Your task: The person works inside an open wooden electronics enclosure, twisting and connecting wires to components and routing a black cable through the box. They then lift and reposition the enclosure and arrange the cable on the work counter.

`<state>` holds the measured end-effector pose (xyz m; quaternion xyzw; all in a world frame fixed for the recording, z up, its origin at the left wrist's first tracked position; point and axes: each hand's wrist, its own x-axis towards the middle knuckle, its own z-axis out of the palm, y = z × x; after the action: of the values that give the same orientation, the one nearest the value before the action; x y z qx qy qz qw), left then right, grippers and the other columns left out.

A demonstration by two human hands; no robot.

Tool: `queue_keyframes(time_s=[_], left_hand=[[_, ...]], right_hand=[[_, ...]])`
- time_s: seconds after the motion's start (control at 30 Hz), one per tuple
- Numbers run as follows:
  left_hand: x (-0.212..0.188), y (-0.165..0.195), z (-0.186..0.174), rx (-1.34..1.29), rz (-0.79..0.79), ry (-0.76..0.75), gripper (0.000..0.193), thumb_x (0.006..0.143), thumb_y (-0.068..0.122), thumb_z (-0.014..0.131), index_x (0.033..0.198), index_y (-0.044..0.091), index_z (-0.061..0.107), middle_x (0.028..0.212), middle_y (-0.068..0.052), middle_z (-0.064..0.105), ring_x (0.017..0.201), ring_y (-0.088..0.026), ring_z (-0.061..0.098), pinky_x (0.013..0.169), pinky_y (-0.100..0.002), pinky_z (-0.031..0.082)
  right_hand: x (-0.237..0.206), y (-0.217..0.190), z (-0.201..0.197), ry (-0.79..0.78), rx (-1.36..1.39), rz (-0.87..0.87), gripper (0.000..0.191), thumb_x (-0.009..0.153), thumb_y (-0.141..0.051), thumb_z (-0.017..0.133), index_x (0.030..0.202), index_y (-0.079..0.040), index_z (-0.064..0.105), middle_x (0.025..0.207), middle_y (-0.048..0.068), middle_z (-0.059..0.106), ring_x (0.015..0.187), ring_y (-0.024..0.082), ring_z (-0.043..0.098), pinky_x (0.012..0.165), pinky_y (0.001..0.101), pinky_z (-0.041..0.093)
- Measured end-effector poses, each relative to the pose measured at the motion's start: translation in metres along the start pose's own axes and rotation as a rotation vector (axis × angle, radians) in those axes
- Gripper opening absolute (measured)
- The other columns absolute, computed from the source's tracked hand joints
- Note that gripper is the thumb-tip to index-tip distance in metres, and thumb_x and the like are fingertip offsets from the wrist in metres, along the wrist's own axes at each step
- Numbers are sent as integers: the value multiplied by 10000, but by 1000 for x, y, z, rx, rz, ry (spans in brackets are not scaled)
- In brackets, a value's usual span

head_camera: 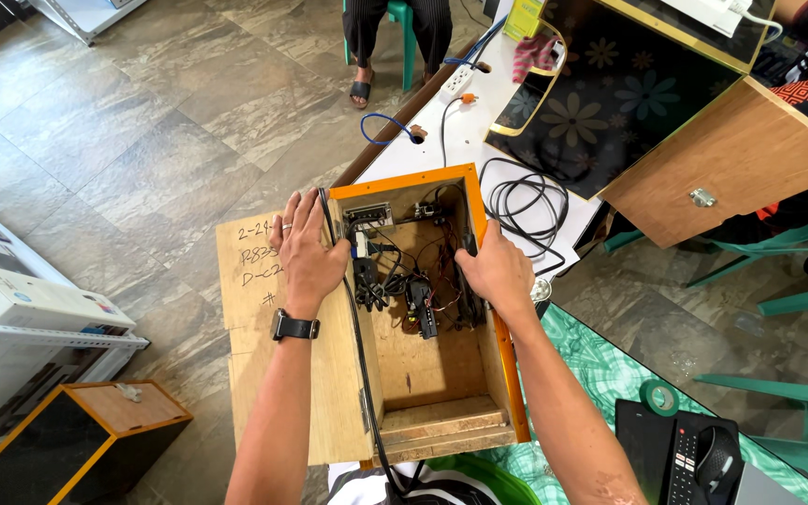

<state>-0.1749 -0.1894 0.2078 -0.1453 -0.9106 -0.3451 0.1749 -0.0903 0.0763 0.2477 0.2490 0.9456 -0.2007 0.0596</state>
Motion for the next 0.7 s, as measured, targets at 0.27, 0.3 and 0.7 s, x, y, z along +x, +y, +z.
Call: queue_keyframes(time_s=[0.27, 0.3, 0.7], left_hand=[[-1, 1, -1, -6, -4, 4, 759, 713, 187, 684, 1451, 58, 568, 1554, -77, 512, 1505, -269, 359, 1250, -467, 140], [-1, 1, 0, -6, -6, 2, 758, 713, 187, 685, 1451, 61, 568, 1553, -77, 512, 1504, -271, 358, 1249, -468, 141], [2, 3, -2, 2, -14, -6, 735, 703, 178, 687, 1428, 105, 595, 1548, -79, 514, 1504, -278, 356, 1249, -480, 138]], right_hand=[[-2, 1, 1, 19, 9, -11, 608, 835, -430, 712, 1248, -36, 503, 1024, 206, 730, 986, 425, 691, 867, 525, 532], [-2, 1, 1, 20, 9, -13, 609, 835, -430, 712, 1248, -35, 503, 1022, 206, 730, 986, 425, 691, 868, 524, 532], [-3, -2, -3, 6, 21, 11, 591, 834, -433, 705, 1240, -48, 515, 1032, 213, 732, 997, 432, 687, 876, 529, 529]])
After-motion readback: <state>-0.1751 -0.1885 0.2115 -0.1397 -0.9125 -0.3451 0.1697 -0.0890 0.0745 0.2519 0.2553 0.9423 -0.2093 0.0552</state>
